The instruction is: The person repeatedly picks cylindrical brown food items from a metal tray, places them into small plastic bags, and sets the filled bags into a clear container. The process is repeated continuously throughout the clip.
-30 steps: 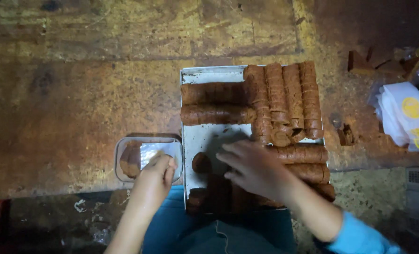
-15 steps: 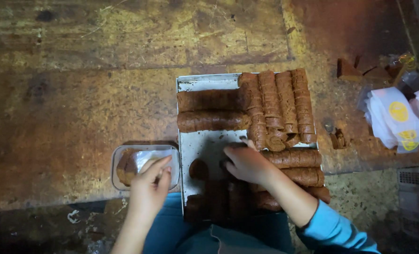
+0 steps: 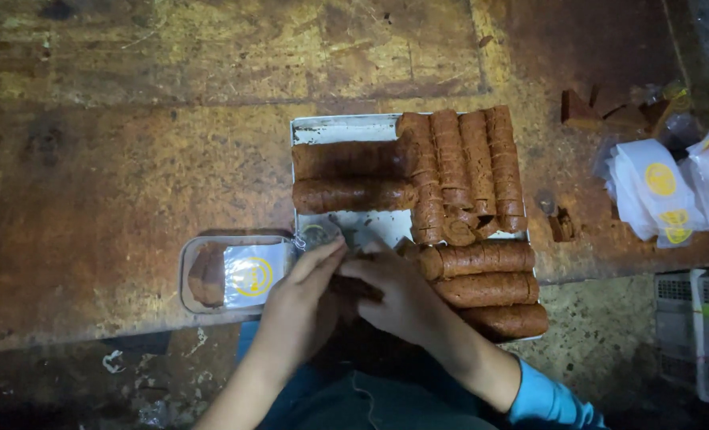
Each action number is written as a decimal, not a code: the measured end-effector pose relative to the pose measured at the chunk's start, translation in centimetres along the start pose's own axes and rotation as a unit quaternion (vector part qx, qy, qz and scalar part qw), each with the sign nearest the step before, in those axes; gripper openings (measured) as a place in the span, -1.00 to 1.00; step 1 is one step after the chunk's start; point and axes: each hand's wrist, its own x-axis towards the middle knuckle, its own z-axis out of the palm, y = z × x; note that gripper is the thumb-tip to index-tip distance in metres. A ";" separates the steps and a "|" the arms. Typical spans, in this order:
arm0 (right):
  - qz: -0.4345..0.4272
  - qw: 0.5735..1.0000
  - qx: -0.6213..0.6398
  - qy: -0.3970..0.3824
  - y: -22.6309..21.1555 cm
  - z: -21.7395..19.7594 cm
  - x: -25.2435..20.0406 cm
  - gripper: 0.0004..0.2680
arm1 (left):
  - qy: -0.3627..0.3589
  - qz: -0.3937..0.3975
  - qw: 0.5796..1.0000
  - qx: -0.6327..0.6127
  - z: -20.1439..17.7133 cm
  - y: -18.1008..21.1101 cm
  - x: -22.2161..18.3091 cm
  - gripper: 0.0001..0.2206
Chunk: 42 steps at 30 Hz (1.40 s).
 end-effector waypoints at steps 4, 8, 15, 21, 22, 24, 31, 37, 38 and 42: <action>0.131 0.973 0.189 0.016 -1.2 -1.0 -0.4 -0.58 | 0.002 0.099 0.991 0.087 1.7 -1.5 -1.6 -0.39; 0.191 0.969 0.149 0.046 1.6 0.1 -0.5 -0.60 | 0.011 0.123 0.992 -0.015 4.1 -0.1 -2.2 -0.71; 0.139 0.900 0.387 0.142 2.5 -6.9 -1.4 -0.68 | 0.067 0.021 0.992 0.103 1.3 -6.2 -2.8 -0.57; 0.050 0.978 0.198 0.046 2.2 -9.4 -0.7 -0.75 | 0.021 -0.160 0.972 0.174 -2.0 -6.4 -3.8 -0.89; 0.096 0.992 0.018 -0.083 3.1 -9.0 -0.1 -0.77 | 0.075 -0.126 0.974 0.175 -1.9 -6.3 -4.1 -0.78; 0.188 0.951 -0.155 -0.192 4.8 -6.5 0.1 -0.63 | 0.064 -0.144 0.972 0.171 -2.1 -6.8 -4.4 -0.85; 0.122 0.939 -0.317 -0.057 9.7 -3.0 -1.7 -0.72 | 0.132 -0.161 0.967 0.150 -1.0 -7.3 -3.8 -0.85; 0.210 0.965 0.099 0.118 2.1 2.2 -2.6 -0.56 | 0.029 -0.048 0.998 -0.015 1.2 -3.2 -1.0 -0.55; 0.210 0.966 0.098 0.119 1.8 2.6 -2.5 -0.56 | 0.029 -0.047 0.998 -0.016 1.4 -2.9 -0.8 -0.55; 0.146 0.988 -0.024 0.054 0.1 2.6 -1.3 -0.59 | 0.110 0.088 0.976 0.164 2.3 -2.0 -0.3 -0.55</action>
